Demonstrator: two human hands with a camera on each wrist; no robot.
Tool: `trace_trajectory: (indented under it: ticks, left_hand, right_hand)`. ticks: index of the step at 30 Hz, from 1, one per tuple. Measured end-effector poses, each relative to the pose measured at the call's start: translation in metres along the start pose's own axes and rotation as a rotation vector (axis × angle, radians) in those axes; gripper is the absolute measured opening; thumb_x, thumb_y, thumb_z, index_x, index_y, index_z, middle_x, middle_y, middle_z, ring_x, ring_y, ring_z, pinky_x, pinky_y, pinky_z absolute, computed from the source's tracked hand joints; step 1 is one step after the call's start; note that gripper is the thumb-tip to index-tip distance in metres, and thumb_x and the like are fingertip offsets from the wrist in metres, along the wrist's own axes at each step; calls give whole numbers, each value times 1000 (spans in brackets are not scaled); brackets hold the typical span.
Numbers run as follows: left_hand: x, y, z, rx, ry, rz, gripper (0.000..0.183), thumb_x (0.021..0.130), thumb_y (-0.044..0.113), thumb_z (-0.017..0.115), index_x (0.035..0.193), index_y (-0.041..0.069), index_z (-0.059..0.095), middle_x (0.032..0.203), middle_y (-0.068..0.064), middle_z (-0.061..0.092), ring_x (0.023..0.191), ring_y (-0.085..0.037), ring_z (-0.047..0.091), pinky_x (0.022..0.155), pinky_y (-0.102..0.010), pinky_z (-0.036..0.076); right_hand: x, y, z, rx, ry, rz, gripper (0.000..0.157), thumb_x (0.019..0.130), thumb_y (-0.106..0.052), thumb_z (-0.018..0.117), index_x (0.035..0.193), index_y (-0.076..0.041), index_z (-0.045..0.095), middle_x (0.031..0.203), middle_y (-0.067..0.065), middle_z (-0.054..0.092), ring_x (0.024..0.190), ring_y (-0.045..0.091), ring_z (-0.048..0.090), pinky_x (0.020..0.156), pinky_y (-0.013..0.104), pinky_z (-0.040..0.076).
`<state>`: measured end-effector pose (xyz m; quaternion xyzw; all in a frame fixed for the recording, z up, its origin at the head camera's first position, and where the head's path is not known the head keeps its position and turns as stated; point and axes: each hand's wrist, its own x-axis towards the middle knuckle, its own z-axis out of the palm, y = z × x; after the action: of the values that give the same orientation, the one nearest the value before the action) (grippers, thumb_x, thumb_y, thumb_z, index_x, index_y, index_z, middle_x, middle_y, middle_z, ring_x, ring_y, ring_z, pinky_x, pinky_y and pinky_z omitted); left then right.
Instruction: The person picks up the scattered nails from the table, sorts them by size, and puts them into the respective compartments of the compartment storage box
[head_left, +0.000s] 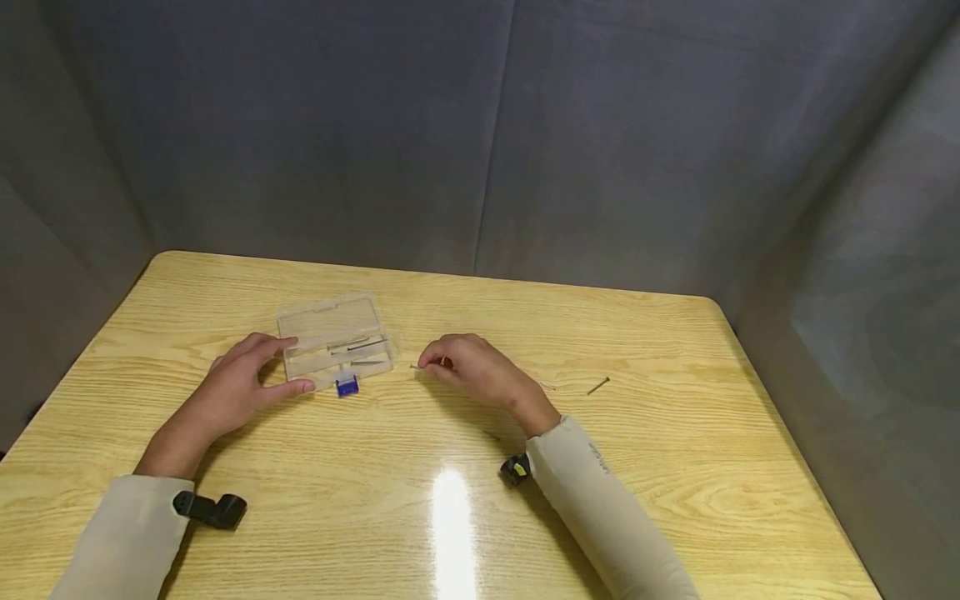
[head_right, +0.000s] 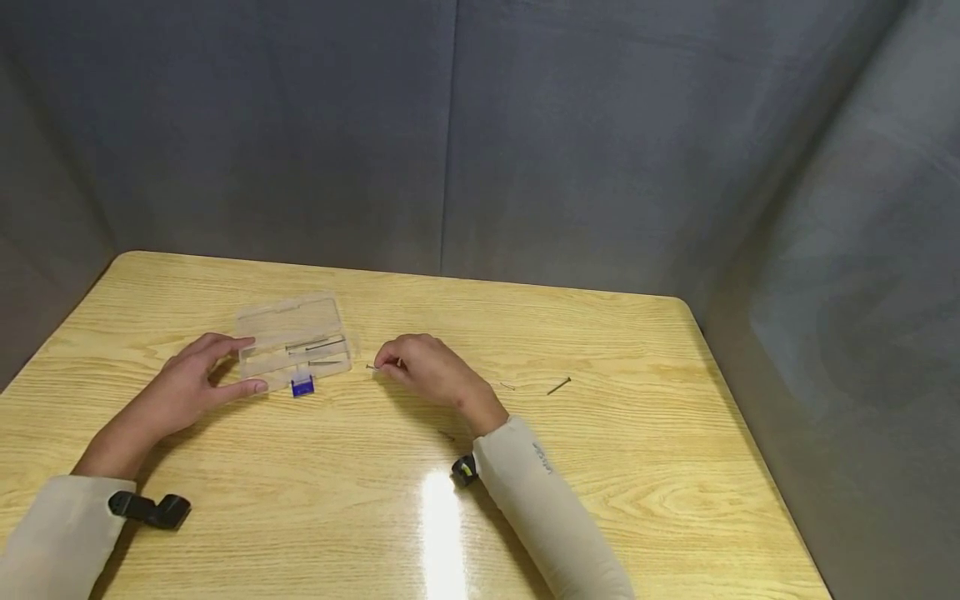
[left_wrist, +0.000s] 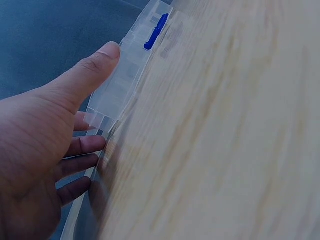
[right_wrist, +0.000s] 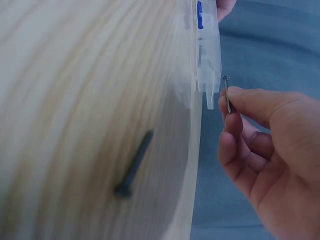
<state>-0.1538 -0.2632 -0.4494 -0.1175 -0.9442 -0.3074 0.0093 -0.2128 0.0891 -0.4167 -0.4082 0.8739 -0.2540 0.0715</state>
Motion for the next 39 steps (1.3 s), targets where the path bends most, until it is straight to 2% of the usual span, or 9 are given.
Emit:
trace_trajectory:
  ticks: [7, 14, 26, 33, 39]
  left_hand:
    - [-1, 2, 1, 1, 6, -1, 84, 91, 50, 78, 147, -5, 49, 134, -25, 52, 126, -50, 47, 101, -69, 33]
    - [-1, 2, 1, -10, -4, -14, 85, 91, 50, 77, 148, -5, 48, 136, -26, 50, 129, -51, 44, 103, -69, 29]
    - [0, 0, 1, -5, -4, 3, 83, 92, 49, 77, 148, -6, 48, 135, -26, 50, 127, -52, 45, 102, -69, 30]
    - [2, -1, 1, -12, 1, 14, 82, 92, 47, 78, 147, -6, 49, 135, -26, 51, 126, -50, 47, 101, -68, 33]
    - [4, 0, 2, -10, 6, 24, 81, 91, 46, 78, 147, -5, 50, 133, -25, 52, 124, -49, 49, 100, -67, 34]
  right_hand:
    - [12, -6, 2, -28, 4, -10, 16, 104, -13, 64, 111, -9, 78, 107, -2, 73, 90, 9, 63, 81, 25, 50]
    - [25, -13, 4, -26, 9, -16, 17, 105, -15, 63, 111, -10, 78, 103, -3, 73, 81, 8, 60, 74, 25, 48]
    - [53, -24, 7, -29, -30, -9, 19, 105, -18, 63, 115, -10, 77, 102, -4, 72, 72, 9, 54, 71, 23, 45]
    - [65, -28, 12, -12, -41, -17, 15, 104, -15, 64, 112, -10, 76, 104, -3, 72, 76, 8, 57, 72, 20, 46]
    - [71, -29, 13, -11, -36, 6, 15, 105, -18, 64, 109, -11, 77, 97, -7, 70, 73, 9, 52, 70, 21, 42]
